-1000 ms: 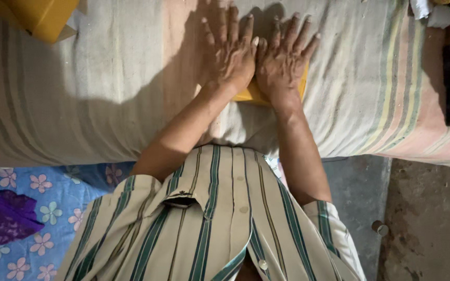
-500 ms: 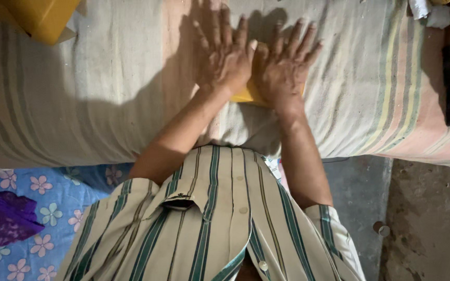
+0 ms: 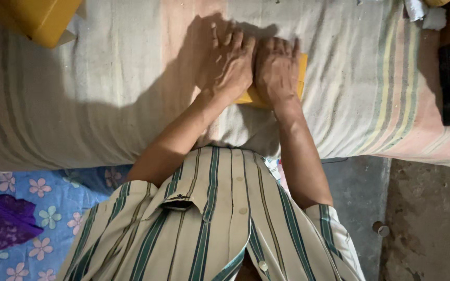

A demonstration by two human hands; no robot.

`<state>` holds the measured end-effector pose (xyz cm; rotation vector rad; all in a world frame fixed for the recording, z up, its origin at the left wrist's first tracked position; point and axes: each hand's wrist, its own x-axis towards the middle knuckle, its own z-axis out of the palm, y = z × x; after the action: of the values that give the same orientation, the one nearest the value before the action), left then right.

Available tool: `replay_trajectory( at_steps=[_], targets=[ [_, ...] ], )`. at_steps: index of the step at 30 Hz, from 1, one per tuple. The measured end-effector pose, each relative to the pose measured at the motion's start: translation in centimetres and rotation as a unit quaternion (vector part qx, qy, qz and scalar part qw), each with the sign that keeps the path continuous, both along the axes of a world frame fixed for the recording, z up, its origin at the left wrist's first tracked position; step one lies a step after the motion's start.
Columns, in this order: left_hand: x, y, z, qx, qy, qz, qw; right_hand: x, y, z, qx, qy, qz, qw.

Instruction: The person sits on a bed and folds yellow cardboard mailing boxes one at a time. They open each flat box, fold in the side flaps, press the front panel closed, and place the finished box on a stack of completed boxes beside them.

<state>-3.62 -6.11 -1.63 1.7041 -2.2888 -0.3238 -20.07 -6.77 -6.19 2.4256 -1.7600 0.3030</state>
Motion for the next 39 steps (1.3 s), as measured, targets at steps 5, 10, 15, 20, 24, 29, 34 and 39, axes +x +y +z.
replay_trajectory(
  at_steps=[5,10,15,20,24,29,34,39],
  targets=[
    [-0.2,-1.6,-2.4,-0.048,0.058,-0.028,0.997,0.1,-0.1,0.9,0.0,-0.119,0.025,0.993],
    [-0.5,-3.0,-4.8,-0.085,0.115,0.001,0.99,-0.1,0.4,2.9,-0.024,-0.049,-0.035,0.998],
    [-0.1,-3.4,-5.2,-0.079,0.085,-0.038,0.993,0.0,-0.1,2.7,-0.003,-0.066,-0.001,0.998],
    [0.6,-3.2,-5.3,-0.118,0.114,-0.097,0.982,-0.3,-0.2,1.8,-0.027,-0.112,0.049,0.992],
    [0.2,-3.8,-5.6,0.009,0.098,-0.023,0.995,-0.5,-0.7,2.1,0.058,-0.047,-0.094,0.993],
    [1.2,-2.5,-6.1,0.014,0.14,0.052,0.989,-1.3,2.2,2.8,0.015,-0.062,-0.154,0.986],
    [2.2,2.0,-5.4,0.014,0.34,0.073,0.937,-1.3,7.5,4.7,-0.017,-0.176,-0.161,0.971],
    [2.1,3.2,-5.8,0.218,0.321,0.156,0.908,2.7,11.1,6.6,-0.063,-0.041,-0.082,0.994]
  ],
)
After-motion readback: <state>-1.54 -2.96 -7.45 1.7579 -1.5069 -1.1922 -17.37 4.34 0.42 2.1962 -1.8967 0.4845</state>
